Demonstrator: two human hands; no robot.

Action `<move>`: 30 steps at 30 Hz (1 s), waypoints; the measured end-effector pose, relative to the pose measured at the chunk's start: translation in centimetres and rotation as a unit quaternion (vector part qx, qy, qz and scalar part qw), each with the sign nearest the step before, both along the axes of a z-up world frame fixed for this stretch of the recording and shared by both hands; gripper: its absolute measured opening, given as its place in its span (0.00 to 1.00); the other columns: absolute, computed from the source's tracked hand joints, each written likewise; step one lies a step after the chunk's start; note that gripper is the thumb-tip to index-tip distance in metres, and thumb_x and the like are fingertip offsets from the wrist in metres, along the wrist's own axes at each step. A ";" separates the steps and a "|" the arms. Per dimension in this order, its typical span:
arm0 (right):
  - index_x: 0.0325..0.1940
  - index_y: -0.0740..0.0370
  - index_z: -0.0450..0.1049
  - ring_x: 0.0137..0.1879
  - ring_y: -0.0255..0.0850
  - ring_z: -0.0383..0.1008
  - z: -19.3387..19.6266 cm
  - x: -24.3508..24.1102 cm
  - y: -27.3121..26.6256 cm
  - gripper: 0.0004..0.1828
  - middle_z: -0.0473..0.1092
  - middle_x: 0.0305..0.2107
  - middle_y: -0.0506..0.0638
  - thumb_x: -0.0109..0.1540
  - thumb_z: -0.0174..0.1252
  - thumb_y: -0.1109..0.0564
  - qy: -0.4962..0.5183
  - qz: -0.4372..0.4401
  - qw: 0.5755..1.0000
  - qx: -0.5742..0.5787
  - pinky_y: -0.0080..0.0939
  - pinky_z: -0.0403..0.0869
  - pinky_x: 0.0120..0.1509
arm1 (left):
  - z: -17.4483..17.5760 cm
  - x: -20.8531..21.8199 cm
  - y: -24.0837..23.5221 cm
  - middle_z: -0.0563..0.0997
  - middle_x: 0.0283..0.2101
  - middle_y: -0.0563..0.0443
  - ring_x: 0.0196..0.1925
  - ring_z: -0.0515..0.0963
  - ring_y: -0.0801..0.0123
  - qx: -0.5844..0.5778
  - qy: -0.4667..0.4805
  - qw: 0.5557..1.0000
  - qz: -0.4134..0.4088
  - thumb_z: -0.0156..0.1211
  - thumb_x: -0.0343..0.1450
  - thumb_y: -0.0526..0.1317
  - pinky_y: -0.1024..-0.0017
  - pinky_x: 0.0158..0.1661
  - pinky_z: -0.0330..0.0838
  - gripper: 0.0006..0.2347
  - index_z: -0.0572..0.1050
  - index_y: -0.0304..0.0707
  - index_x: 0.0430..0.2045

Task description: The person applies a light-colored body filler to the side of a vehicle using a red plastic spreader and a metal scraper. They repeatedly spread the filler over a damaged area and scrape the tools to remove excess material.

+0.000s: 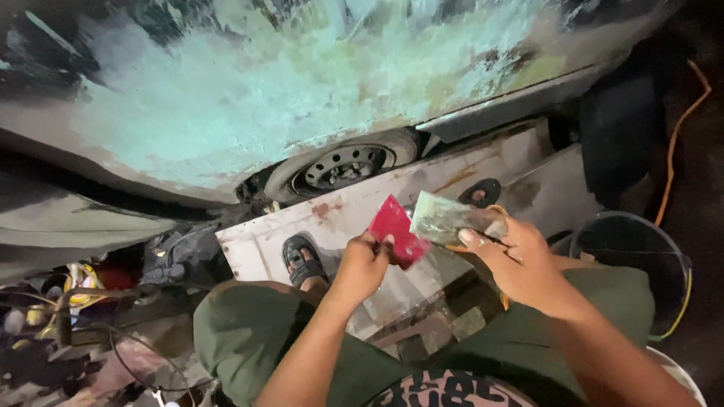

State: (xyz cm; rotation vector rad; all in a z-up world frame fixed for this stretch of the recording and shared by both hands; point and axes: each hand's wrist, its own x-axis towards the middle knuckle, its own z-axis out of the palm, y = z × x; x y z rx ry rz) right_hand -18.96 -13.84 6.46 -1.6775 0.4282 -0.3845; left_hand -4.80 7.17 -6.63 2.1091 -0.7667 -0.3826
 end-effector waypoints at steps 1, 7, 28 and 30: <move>0.45 0.69 0.81 0.41 0.52 0.83 0.1 -0.4 -0.4 0.09 0.82 0.33 0.61 0.65 0.58 0.63 -0.034 0.046 0.994 -0.098 0.57 0.83 0.42 | 0.2 0.0 -0.2 0.84 0.29 0.41 0.35 0.83 0.56 -0.079 0.101 0.992 0.000 0.55 0.75 0.39 0.61 0.36 0.76 0.10 0.81 0.32 0.39; 0.63 0.61 0.75 0.63 0.61 0.73 -2.3 -0.5 -2.5 0.21 0.73 0.58 0.61 0.71 0.42 0.57 -0.231 0.233 0.830 -0.451 0.63 0.76 0.61 | 4.4 -1.3 0.4 0.81 0.33 0.52 0.36 0.74 0.71 -0.265 0.280 0.922 -0.042 0.50 0.75 0.36 0.68 0.41 0.74 0.11 0.79 0.32 0.45; 0.47 0.68 0.71 0.15 0.40 0.68 -12.9 -2.1 -2.6 0.12 0.67 0.13 0.52 0.61 0.60 0.62 -0.116 -0.036 0.977 -0.178 0.39 0.70 0.28 | 10.9 -4.2 -0.7 0.83 0.51 0.45 0.47 0.84 0.57 -0.154 -0.361 0.918 -0.061 0.54 0.73 0.30 0.67 0.48 0.81 0.16 0.76 0.37 0.55; 0.26 0.74 0.71 0.04 0.42 0.63 -7.0 -0.2 0.4 0.16 0.64 0.06 0.60 0.65 0.60 0.61 -0.090 -0.095 0.981 0.146 0.38 0.64 0.04 | 9.0 -4.2 -1.0 0.84 0.50 0.47 0.46 0.84 0.62 -0.102 -0.416 0.902 -0.060 0.57 0.71 0.30 0.71 0.46 0.82 0.17 0.76 0.40 0.56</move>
